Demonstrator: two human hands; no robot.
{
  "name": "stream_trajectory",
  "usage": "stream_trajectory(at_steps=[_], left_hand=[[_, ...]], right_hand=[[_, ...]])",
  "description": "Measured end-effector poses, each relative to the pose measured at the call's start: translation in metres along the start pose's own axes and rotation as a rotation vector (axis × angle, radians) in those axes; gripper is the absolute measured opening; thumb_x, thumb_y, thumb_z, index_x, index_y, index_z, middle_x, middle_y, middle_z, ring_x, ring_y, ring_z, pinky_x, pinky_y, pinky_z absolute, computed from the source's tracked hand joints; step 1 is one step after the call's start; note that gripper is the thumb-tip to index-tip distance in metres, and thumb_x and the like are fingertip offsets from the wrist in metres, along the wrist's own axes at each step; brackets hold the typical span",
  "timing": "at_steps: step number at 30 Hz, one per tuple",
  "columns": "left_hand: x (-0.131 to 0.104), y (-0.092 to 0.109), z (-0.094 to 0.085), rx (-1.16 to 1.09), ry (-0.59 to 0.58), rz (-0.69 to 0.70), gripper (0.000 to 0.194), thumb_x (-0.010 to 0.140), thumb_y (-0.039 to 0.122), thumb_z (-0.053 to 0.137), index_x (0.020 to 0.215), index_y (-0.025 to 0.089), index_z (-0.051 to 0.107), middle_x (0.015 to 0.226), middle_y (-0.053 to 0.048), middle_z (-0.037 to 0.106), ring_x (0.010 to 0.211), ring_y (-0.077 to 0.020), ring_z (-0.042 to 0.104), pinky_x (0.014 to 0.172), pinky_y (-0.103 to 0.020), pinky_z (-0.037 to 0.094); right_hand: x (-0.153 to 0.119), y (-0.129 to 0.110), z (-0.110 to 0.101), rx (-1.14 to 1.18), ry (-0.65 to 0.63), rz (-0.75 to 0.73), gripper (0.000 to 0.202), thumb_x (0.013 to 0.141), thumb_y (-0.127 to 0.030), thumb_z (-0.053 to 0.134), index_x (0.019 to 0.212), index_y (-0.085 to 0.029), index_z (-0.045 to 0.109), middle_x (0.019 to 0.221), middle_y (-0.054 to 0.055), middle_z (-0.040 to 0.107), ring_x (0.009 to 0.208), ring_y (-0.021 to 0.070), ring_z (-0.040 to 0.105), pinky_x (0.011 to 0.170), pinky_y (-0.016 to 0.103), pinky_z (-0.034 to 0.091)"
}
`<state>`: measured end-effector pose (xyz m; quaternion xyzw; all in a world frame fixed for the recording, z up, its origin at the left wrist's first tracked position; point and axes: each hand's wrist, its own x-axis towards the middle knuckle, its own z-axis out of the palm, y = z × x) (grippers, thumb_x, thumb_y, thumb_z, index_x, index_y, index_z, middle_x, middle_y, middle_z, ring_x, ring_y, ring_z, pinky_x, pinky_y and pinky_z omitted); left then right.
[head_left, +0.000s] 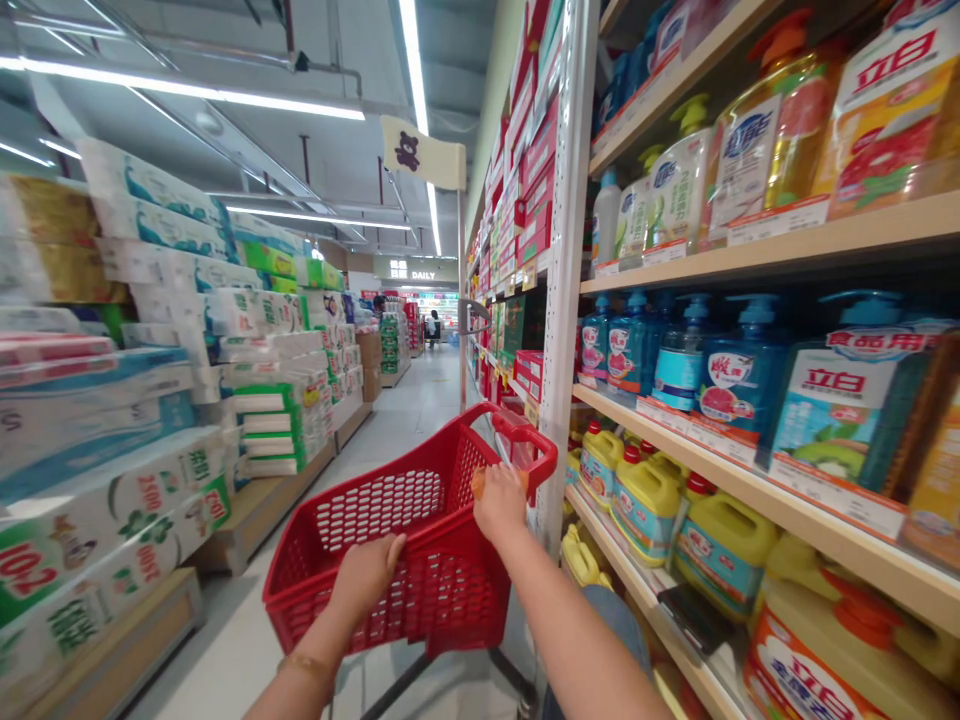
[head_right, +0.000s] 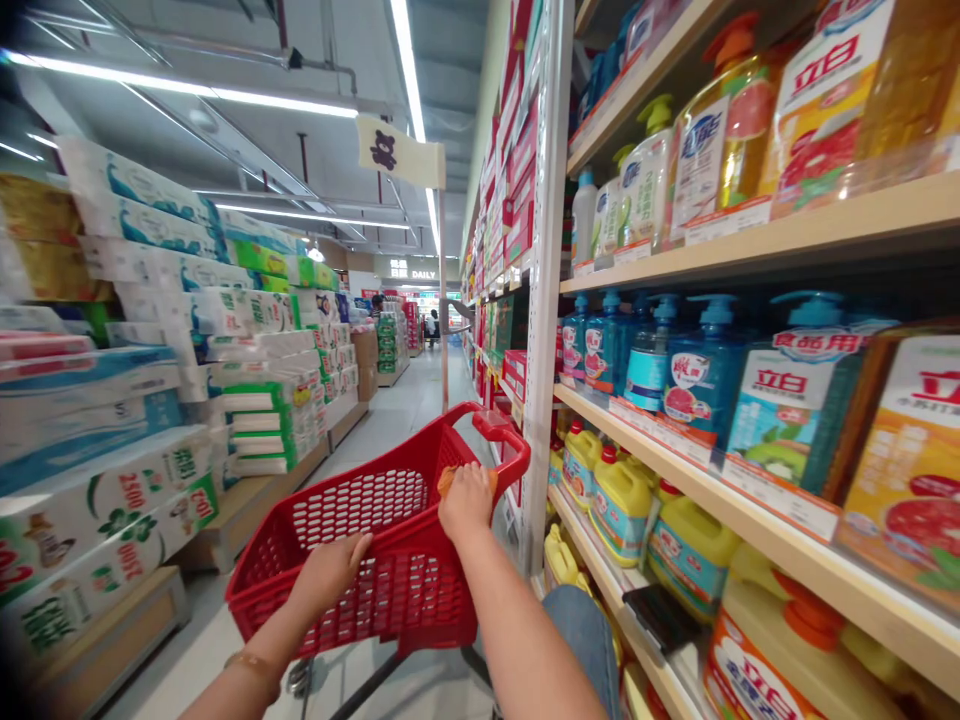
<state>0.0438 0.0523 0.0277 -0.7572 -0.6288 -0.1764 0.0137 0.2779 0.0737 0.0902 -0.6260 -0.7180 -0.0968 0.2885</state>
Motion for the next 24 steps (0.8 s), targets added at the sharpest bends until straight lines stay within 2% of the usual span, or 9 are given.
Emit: stream_trajectory(at_steps=[2,6,9,11,13,16,19,21,24], left_hand=[[-0.005,0.007,0.002,0.054,0.001,0.011,0.050,0.099,0.042,0.018,0.087,0.021,0.062,0.089,-0.007,0.074,0.087,-0.0217,0.067,0.077,-0.032,0.039],[-0.014,0.019,0.003,0.049,0.021,0.067,0.041,0.099,0.036,0.022,0.100,0.020,0.059,0.100,-0.008,0.072,0.097,-0.0207,0.065,0.083,-0.033,0.039],[-0.028,0.009,0.000,0.057,0.033,0.053,0.038,0.098,0.040,0.025,0.104,0.023,0.059,0.106,-0.007,0.071,0.101,-0.0205,0.064,0.083,-0.033,0.039],[-0.040,-0.001,-0.002,0.100,0.038,-0.034,0.043,0.098,0.046,0.023,0.092,0.022,0.059,0.096,-0.007,0.072,0.093,-0.0226,0.066,0.077,-0.034,0.039],[-0.050,-0.006,-0.004,0.146,0.051,-0.116,0.046,0.097,0.048,0.023,0.084,0.021,0.058,0.087,-0.007,0.072,0.088,-0.0243,0.066,0.075,-0.035,0.039],[-0.056,-0.003,-0.008,0.142,0.048,-0.187,0.044,0.097,0.045,0.024,0.085,0.021,0.058,0.089,-0.007,0.072,0.093,-0.0252,0.065,0.078,-0.037,0.038],[-0.058,-0.003,-0.012,0.047,-0.024,-0.152,0.042,0.097,0.043,0.022,0.088,0.022,0.058,0.094,-0.006,0.072,0.096,-0.0226,0.065,0.078,-0.034,0.039],[-0.061,-0.008,-0.013,-0.015,-0.070,-0.135,0.045,0.098,0.046,0.021,0.088,0.023,0.058,0.094,-0.006,0.073,0.092,-0.0208,0.066,0.075,-0.031,0.040],[-0.068,-0.013,-0.009,0.019,-0.056,-0.162,0.051,0.097,0.049,0.019,0.080,0.022,0.058,0.087,-0.008,0.073,0.087,-0.0220,0.067,0.074,-0.032,0.041]], right_hand=[[-0.008,-0.013,0.014,0.023,-0.041,-0.069,0.048,0.078,-0.021,0.057,0.123,-0.004,0.058,0.130,0.021,0.058,0.127,0.0271,0.047,0.110,0.040,0.023],[-0.026,-0.038,0.034,0.137,-0.127,-0.338,0.035,0.083,-0.026,0.053,0.114,-0.012,0.063,0.118,0.013,0.066,0.116,0.0230,0.055,0.106,0.036,0.028],[-0.023,-0.032,0.032,0.119,-0.108,-0.243,0.028,0.087,-0.026,0.048,0.105,-0.014,0.065,0.109,0.011,0.069,0.108,0.0220,0.058,0.103,0.035,0.031],[-0.017,-0.025,0.029,0.075,-0.068,-0.126,0.028,0.084,-0.024,0.050,0.105,-0.013,0.065,0.110,0.012,0.068,0.109,0.0227,0.057,0.104,0.035,0.030],[-0.017,-0.026,0.030,0.048,-0.053,-0.072,0.030,0.082,-0.022,0.052,0.108,-0.011,0.065,0.111,0.013,0.067,0.110,0.0232,0.055,0.106,0.036,0.028],[-0.028,-0.042,0.038,0.082,-0.118,-0.202,0.030,0.081,-0.023,0.054,0.107,-0.012,0.064,0.108,0.012,0.068,0.107,0.0225,0.057,0.106,0.036,0.028],[-0.035,-0.050,0.040,0.134,-0.195,-0.347,0.025,0.085,-0.030,0.053,0.101,-0.016,0.066,0.101,0.008,0.070,0.102,0.0209,0.060,0.100,0.034,0.034],[-0.031,-0.043,0.037,0.125,-0.190,-0.295,0.025,0.088,-0.031,0.051,0.099,-0.015,0.066,0.100,0.009,0.070,0.102,0.0211,0.060,0.097,0.033,0.036],[-0.025,-0.031,0.032,0.095,-0.119,-0.168,0.030,0.088,-0.021,0.049,0.110,-0.007,0.063,0.112,0.016,0.065,0.116,0.0250,0.053,0.104,0.036,0.029]])
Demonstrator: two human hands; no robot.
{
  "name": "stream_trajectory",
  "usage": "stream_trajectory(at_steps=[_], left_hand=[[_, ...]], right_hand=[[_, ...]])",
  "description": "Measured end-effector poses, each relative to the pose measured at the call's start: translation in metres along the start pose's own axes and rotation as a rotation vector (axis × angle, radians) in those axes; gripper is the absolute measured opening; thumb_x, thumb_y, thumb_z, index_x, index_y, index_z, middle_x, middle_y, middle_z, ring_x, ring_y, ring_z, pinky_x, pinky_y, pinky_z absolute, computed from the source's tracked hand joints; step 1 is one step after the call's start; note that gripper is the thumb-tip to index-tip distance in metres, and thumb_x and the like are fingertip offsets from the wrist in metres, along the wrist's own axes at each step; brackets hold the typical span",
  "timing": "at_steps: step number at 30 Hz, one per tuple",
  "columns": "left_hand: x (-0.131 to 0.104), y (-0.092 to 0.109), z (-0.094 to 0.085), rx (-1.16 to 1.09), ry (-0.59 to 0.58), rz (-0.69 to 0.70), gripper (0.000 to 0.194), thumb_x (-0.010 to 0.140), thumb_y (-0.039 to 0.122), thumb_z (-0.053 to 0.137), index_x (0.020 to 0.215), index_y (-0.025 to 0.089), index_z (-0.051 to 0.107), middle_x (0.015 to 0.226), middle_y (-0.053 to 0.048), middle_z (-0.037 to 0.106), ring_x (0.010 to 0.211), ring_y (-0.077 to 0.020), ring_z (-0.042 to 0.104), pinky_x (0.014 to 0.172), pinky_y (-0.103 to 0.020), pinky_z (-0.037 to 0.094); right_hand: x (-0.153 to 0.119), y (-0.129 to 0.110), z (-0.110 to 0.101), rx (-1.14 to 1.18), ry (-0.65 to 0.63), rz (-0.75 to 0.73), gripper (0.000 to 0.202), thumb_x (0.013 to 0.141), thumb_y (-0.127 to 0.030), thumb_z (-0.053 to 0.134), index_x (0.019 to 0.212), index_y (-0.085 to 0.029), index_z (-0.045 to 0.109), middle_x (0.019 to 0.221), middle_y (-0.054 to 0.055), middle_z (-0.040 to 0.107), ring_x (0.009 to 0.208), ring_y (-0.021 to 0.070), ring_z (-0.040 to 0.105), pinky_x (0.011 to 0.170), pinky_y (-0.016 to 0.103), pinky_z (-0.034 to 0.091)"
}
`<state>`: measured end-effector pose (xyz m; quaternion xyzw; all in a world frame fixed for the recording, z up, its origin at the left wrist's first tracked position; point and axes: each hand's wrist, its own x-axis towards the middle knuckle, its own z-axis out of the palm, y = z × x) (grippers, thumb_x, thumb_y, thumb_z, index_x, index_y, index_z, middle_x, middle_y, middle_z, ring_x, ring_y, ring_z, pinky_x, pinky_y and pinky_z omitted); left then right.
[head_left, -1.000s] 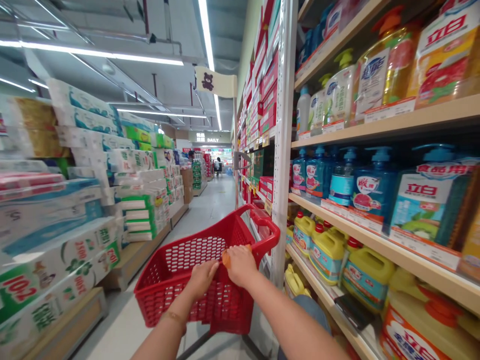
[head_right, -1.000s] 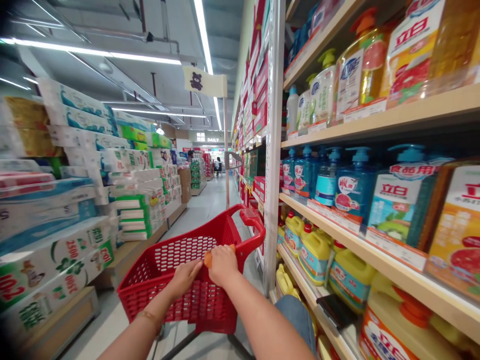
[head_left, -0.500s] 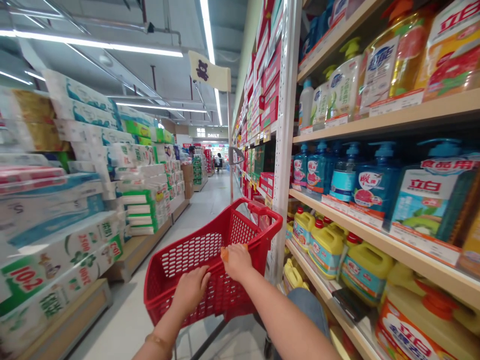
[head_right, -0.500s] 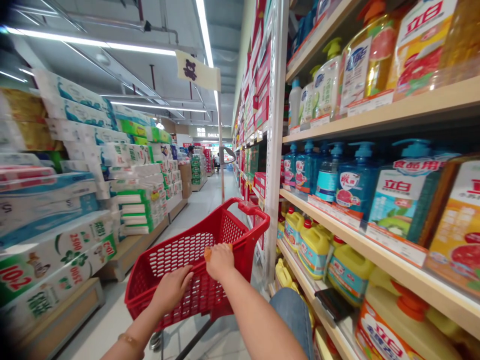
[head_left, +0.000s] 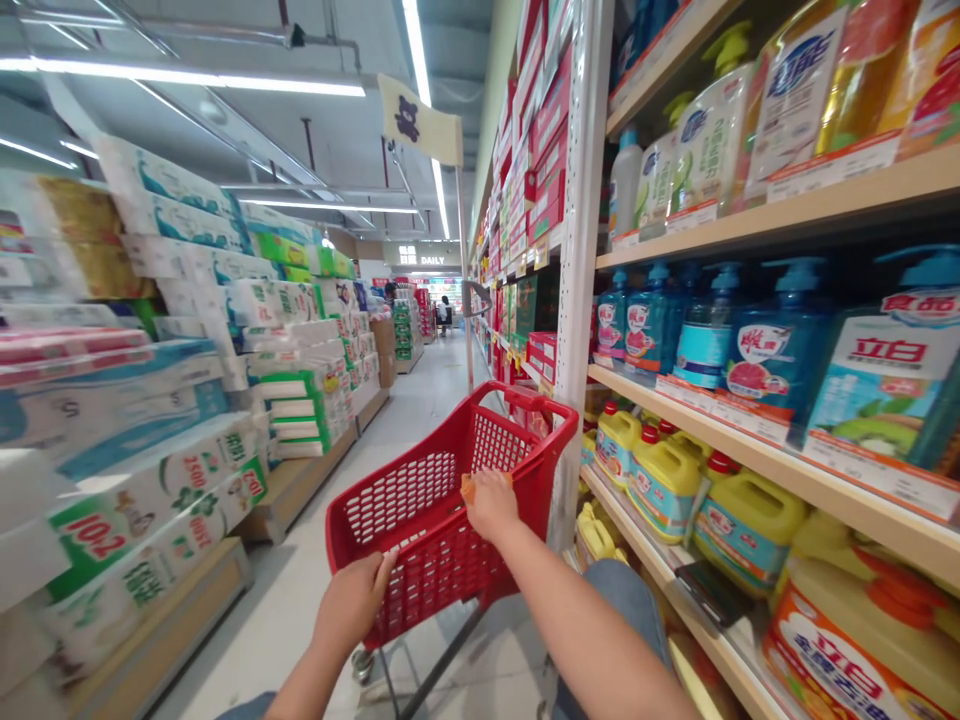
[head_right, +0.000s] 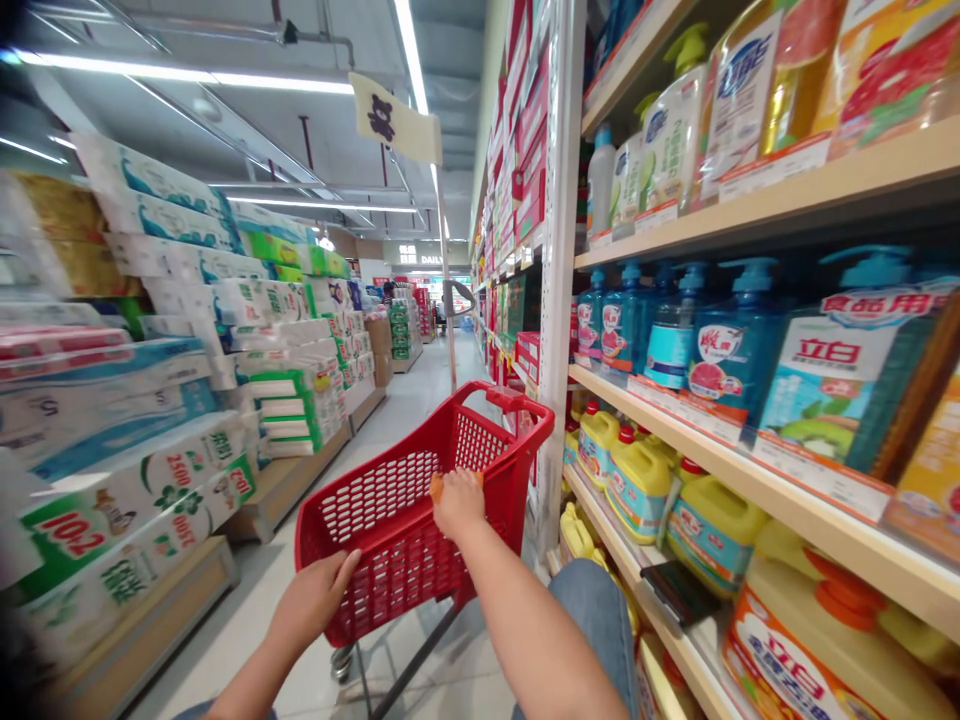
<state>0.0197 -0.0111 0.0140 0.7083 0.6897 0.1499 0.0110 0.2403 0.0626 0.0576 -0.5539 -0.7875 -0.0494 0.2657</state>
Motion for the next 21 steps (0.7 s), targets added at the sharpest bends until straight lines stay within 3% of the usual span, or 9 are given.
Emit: stream_trajectory(at_steps=[4,8,12,15,18,21], left_hand=[[-0.004,0.009,0.011,0.060,0.049,-0.005,0.050,0.098,0.046,0.019,0.085,0.020,0.060,0.086,-0.010,0.073,0.082,-0.0249,0.068,0.074,-0.035,0.042],[-0.006,0.002,0.014,-0.071,0.046,0.186,0.052,0.098,0.047,0.018,0.081,0.022,0.061,0.083,-0.006,0.071,0.082,-0.0207,0.065,0.078,-0.033,0.043],[-0.011,-0.013,0.019,-0.160,0.104,0.318,0.051,0.097,0.048,0.022,0.073,0.022,0.059,0.079,-0.003,0.066,0.083,-0.0191,0.058,0.088,-0.036,0.041],[-0.016,-0.004,0.028,-0.189,0.126,0.319,0.046,0.098,0.043,0.024,0.078,0.023,0.060,0.079,-0.002,0.063,0.083,-0.0181,0.055,0.092,-0.039,0.038],[-0.018,0.004,0.033,-0.196,0.145,0.327,0.040,0.098,0.042,0.027,0.087,0.024,0.061,0.085,-0.002,0.064,0.087,-0.0186,0.054,0.097,-0.042,0.035],[-0.014,-0.007,0.030,-0.178,0.094,0.423,0.034,0.097,0.045,0.032,0.093,0.025,0.060,0.093,-0.002,0.065,0.091,-0.0187,0.053,0.098,-0.042,0.035]], right_hand=[[-0.011,-0.012,0.009,0.027,-0.027,-0.053,0.033,0.082,-0.023,0.056,0.111,-0.009,0.063,0.111,0.013,0.066,0.112,0.0241,0.056,0.106,0.036,0.029],[-0.023,-0.022,0.021,0.163,-0.110,-0.249,0.034,0.091,-0.036,0.050,0.119,-0.019,0.060,0.120,0.007,0.066,0.118,0.0201,0.054,0.106,0.035,0.031],[-0.018,-0.005,0.016,0.141,-0.051,-0.050,0.037,0.094,-0.035,0.045,0.122,-0.015,0.059,0.127,0.011,0.062,0.125,0.0206,0.049,0.108,0.036,0.028],[-0.024,-0.006,0.016,0.115,-0.031,0.006,0.034,0.093,-0.032,0.046,0.118,-0.013,0.061,0.121,0.012,0.065,0.120,0.0219,0.053,0.109,0.038,0.027],[-0.041,-0.020,0.020,0.185,-0.106,-0.195,0.036,0.092,-0.037,0.050,0.121,-0.018,0.060,0.125,0.008,0.064,0.120,0.0199,0.053,0.110,0.037,0.026],[-0.050,-0.025,0.023,0.262,-0.151,-0.344,0.042,0.093,-0.042,0.048,0.129,-0.022,0.054,0.135,0.004,0.057,0.128,0.0170,0.046,0.112,0.035,0.024]])
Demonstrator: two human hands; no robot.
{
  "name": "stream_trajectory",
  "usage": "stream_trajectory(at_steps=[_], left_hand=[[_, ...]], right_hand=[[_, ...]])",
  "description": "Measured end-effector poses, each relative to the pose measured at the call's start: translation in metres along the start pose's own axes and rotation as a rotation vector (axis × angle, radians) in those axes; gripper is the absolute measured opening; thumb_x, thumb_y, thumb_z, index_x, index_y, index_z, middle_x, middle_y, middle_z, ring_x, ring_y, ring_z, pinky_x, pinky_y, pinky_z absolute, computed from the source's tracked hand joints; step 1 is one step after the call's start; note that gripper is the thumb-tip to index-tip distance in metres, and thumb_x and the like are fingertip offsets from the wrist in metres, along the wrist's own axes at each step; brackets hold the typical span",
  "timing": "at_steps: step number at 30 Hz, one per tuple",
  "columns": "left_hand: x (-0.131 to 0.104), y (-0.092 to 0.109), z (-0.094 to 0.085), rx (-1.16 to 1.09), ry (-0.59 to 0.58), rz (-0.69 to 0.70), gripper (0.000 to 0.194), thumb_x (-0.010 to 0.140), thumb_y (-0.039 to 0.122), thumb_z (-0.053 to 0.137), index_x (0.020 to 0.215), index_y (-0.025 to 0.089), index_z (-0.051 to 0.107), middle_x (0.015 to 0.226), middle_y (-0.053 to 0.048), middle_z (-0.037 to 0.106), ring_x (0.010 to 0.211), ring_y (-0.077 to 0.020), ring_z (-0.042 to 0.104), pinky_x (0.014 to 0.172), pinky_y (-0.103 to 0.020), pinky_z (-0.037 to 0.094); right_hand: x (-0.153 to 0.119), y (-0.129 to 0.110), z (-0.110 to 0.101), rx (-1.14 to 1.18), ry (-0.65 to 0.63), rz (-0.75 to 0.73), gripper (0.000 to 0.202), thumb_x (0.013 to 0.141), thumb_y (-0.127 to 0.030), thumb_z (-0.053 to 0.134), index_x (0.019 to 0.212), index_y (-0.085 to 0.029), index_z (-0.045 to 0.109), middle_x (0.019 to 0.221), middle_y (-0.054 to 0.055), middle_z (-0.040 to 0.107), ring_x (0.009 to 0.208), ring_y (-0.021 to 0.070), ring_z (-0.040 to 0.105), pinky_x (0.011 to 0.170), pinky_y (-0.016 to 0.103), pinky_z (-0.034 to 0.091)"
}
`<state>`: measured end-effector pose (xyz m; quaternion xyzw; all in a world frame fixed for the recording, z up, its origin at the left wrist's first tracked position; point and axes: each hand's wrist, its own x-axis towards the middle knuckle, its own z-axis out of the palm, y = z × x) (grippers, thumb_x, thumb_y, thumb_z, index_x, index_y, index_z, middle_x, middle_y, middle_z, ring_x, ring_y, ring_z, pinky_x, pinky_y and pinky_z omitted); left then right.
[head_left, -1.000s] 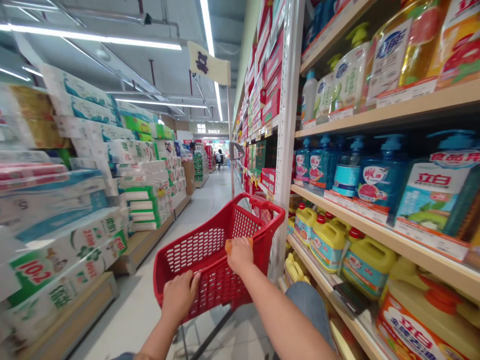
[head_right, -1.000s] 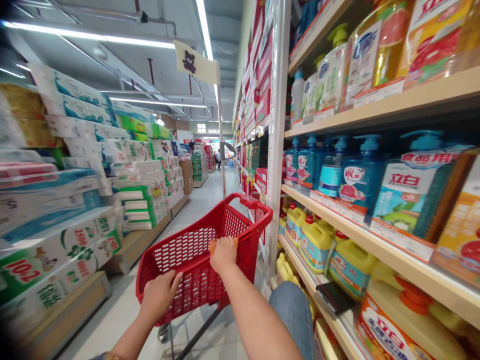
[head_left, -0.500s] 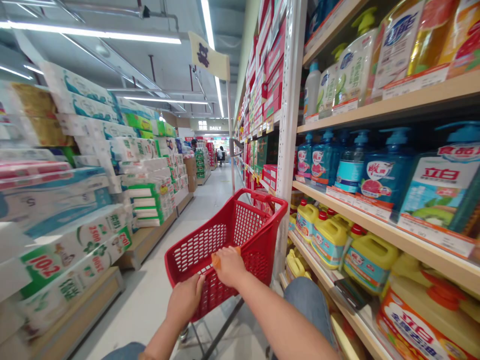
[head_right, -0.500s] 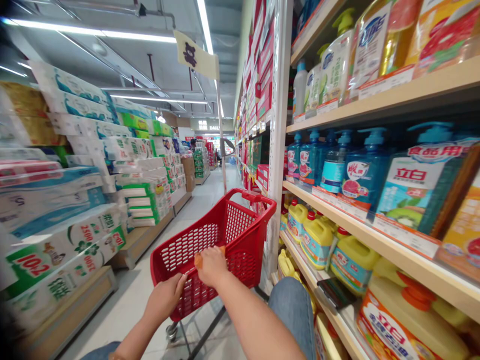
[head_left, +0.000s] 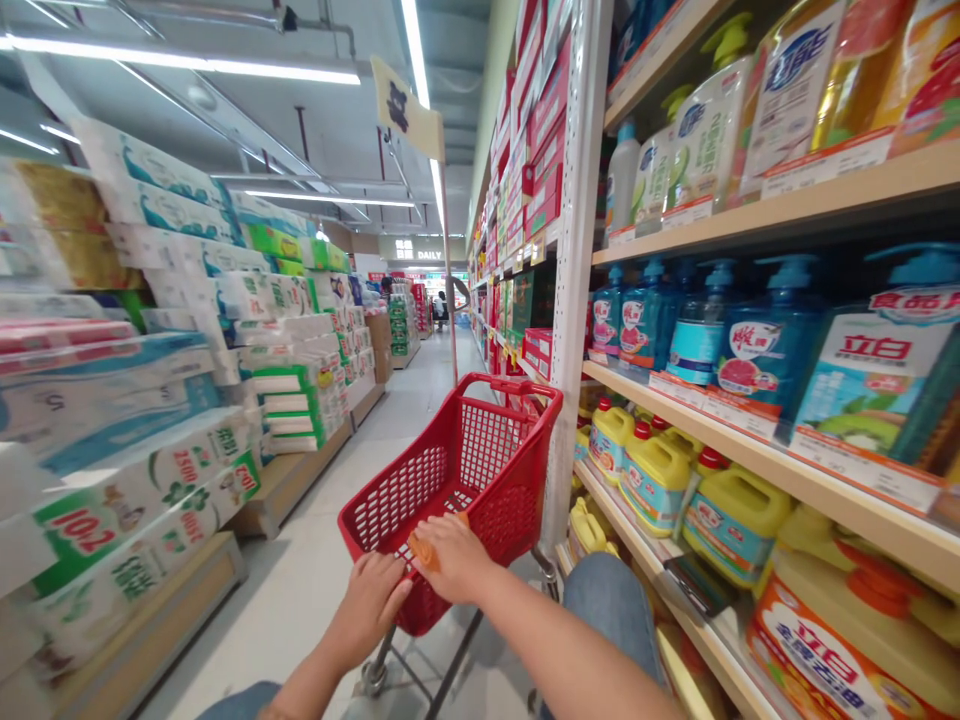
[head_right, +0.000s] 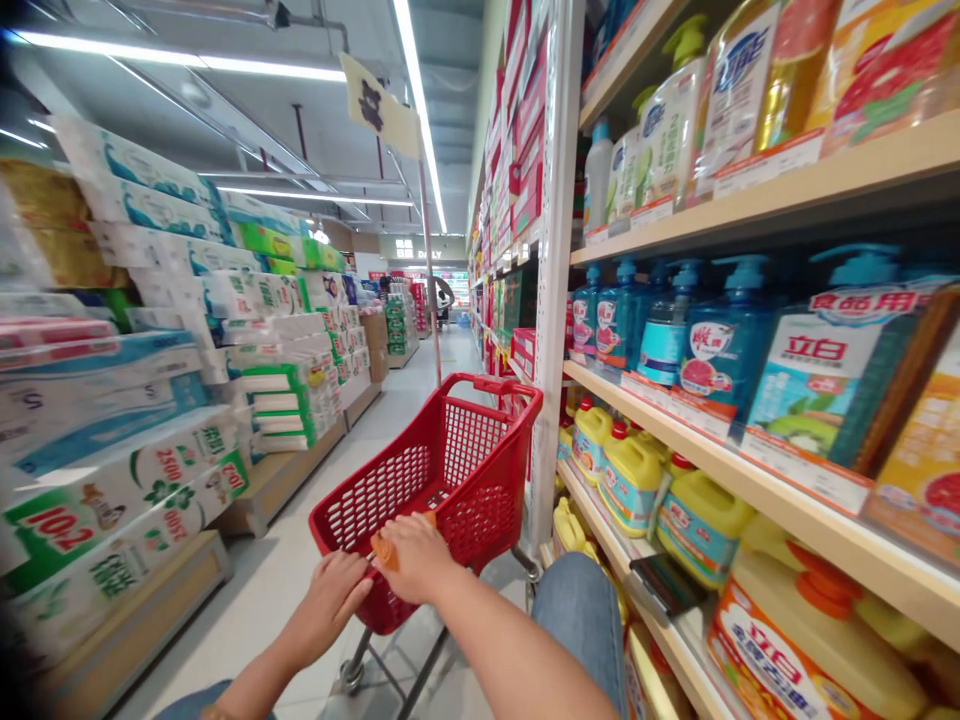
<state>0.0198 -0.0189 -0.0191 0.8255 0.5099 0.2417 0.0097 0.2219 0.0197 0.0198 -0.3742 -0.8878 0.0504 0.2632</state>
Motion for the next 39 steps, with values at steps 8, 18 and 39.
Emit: stream_trajectory(at_steps=[8,18,39], left_hand=[[0.008,0.004,-0.001,0.144,-0.022,-0.037,0.038,0.096,0.048,0.032,0.088,0.024,0.061,0.091,-0.003,0.065,0.090,-0.0210,0.054,0.089,-0.040,0.036],[0.011,0.006,0.004,0.112,-0.023,0.027,0.037,0.095,0.052,0.035,0.087,0.023,0.057,0.090,-0.002,0.063,0.087,-0.0195,0.052,0.086,-0.037,0.034],[0.035,0.032,0.009,0.174,-0.097,0.179,0.037,0.098,0.043,0.030,0.086,0.022,0.058,0.087,-0.002,0.066,0.085,-0.0186,0.059,0.088,-0.038,0.040]], right_hand=[[0.015,0.006,0.003,-0.094,0.114,0.248,0.032,0.093,-0.033,0.047,0.114,-0.016,0.062,0.117,0.010,0.066,0.117,0.0214,0.053,0.109,0.039,0.026],[-0.002,0.010,-0.018,-0.153,0.124,0.315,0.027,0.092,-0.031,0.046,0.096,-0.016,0.067,0.100,0.010,0.069,0.100,0.0215,0.059,0.101,0.035,0.033],[-0.051,0.024,-0.018,-0.166,0.091,0.361,0.026,0.091,-0.030,0.045,0.097,-0.019,0.068,0.095,0.008,0.071,0.092,0.0231,0.061,0.085,0.034,0.039]])
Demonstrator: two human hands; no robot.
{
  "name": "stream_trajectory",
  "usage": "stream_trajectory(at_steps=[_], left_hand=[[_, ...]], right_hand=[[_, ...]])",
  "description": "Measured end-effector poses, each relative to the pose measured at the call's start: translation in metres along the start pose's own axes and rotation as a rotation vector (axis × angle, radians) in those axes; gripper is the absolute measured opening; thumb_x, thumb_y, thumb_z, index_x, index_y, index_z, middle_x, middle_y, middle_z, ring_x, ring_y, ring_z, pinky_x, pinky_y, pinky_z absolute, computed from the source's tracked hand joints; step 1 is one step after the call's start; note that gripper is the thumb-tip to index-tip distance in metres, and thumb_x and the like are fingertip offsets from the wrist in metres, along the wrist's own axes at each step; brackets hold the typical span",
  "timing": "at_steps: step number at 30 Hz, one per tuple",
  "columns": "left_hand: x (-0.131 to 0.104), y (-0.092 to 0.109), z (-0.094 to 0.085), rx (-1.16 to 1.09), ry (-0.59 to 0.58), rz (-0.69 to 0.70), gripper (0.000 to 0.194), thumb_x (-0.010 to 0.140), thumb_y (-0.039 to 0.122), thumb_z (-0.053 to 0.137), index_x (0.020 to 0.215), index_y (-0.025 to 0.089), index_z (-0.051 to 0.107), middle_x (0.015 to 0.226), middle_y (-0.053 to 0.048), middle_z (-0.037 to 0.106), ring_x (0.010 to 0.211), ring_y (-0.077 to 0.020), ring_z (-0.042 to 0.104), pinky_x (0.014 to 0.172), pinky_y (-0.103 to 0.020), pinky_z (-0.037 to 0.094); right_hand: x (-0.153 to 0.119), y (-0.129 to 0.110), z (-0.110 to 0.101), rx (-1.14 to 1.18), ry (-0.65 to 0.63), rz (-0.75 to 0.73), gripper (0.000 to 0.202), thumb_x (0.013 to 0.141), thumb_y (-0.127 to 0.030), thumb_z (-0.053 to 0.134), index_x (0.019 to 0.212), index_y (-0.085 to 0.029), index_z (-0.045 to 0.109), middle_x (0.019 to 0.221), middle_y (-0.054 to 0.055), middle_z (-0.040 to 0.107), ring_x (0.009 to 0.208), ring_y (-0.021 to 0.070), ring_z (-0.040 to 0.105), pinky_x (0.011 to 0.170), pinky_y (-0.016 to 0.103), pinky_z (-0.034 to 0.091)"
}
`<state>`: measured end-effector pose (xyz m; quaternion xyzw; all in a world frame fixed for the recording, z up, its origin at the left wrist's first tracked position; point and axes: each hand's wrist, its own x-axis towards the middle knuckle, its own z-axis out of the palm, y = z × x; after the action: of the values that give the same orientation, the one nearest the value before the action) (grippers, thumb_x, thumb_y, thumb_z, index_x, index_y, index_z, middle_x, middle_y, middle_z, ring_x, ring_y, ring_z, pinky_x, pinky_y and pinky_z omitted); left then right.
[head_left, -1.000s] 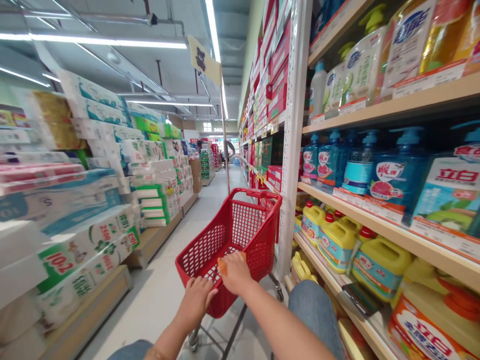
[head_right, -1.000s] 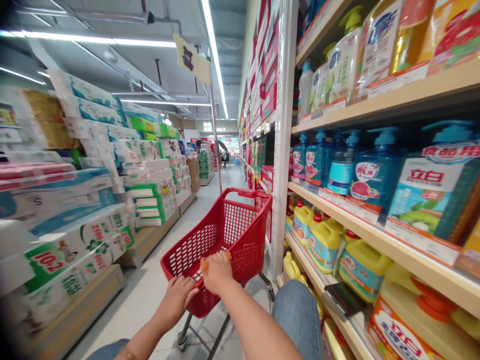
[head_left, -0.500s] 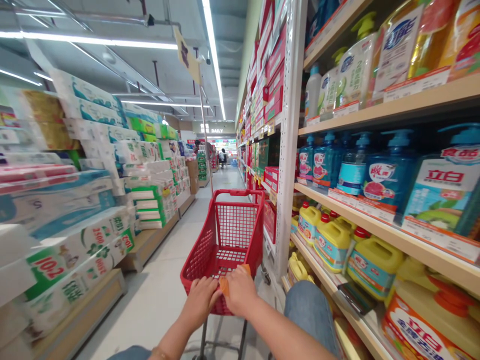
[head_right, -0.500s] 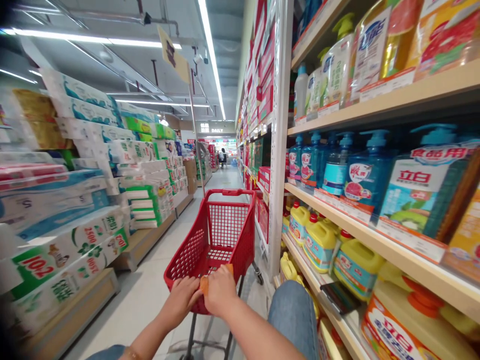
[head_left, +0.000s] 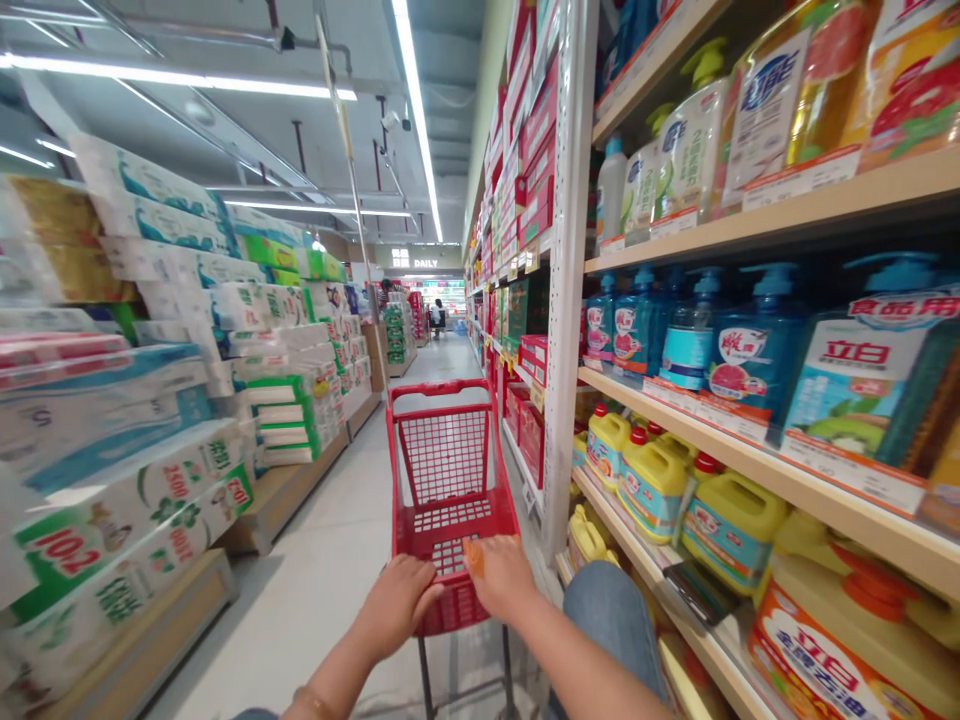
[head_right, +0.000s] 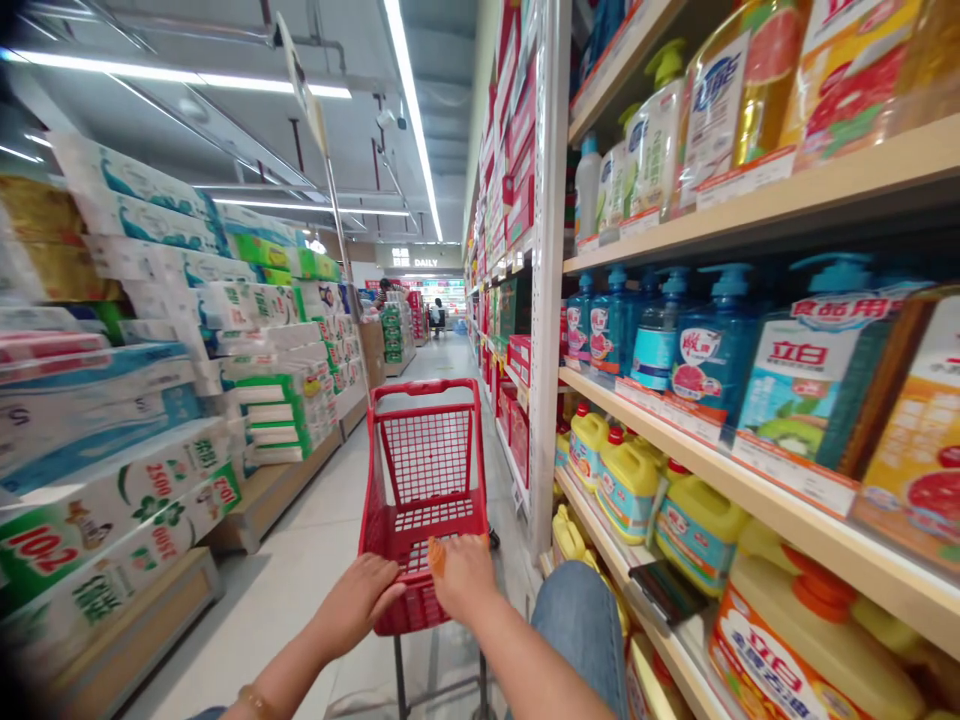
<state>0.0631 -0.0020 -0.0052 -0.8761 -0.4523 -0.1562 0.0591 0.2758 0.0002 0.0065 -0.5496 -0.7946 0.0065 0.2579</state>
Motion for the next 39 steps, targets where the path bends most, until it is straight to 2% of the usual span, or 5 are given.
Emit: stream_trajectory(at_steps=[9,15,23,32,39], left_hand=[[0.014,0.016,0.009,0.013,0.047,0.050,0.029,0.098,0.033,0.032,0.090,0.022,0.058,0.086,-0.001,0.066,0.089,-0.0184,0.056,0.105,-0.044,0.033],[0.020,-0.011,0.002,0.075,0.126,0.136,0.038,0.090,0.056,0.044,0.106,0.023,0.056,0.122,-0.008,0.058,0.124,-0.0277,0.043,0.107,-0.048,0.031],[0.042,0.015,0.016,0.020,0.096,0.083,0.037,0.091,0.056,0.041,0.095,0.022,0.056,0.097,-0.004,0.057,0.096,-0.0217,0.049,0.101,-0.045,0.035],[0.058,0.014,0.007,-0.117,0.025,-0.030,0.039,0.087,0.062,0.045,0.088,0.025,0.058,0.092,-0.001,0.059,0.096,-0.0202,0.050,0.102,-0.047,0.029],[0.058,-0.002,-0.002,-0.074,0.058,-0.083,0.043,0.090,0.060,0.039,0.095,0.024,0.062,0.099,-0.004,0.062,0.100,-0.0210,0.051,0.102,-0.046,0.028]], right_hand=[[0.007,-0.005,0.014,0.044,0.043,0.028,0.026,0.091,-0.030,0.047,0.102,-0.016,0.067,0.099,0.011,0.070,0.096,0.0239,0.061,0.089,0.035,0.037],[0.006,0.018,-0.001,0.031,0.026,0.004,0.030,0.095,-0.037,0.043,0.100,-0.019,0.067,0.097,0.008,0.069,0.096,0.0228,0.060,0.089,0.034,0.037],[-0.001,0.012,0.004,0.010,0.009,-0.019,0.031,0.096,-0.035,0.041,0.093,-0.018,0.067,0.093,0.009,0.069,0.091,0.0228,0.060,0.085,0.034,0.037],[0.003,0.022,0.000,-0.045,0.084,0.197,0.034,0.097,-0.033,0.039,0.092,-0.016,0.068,0.092,0.011,0.070,0.094,0.0241,0.060,0.090,0.036,0.035],[-0.010,0.024,-0.006,0.017,0.054,0.093,0.035,0.099,-0.034,0.036,0.102,-0.019,0.068,0.098,0.008,0.070,0.098,0.0215,0.060,0.095,0.033,0.037]])
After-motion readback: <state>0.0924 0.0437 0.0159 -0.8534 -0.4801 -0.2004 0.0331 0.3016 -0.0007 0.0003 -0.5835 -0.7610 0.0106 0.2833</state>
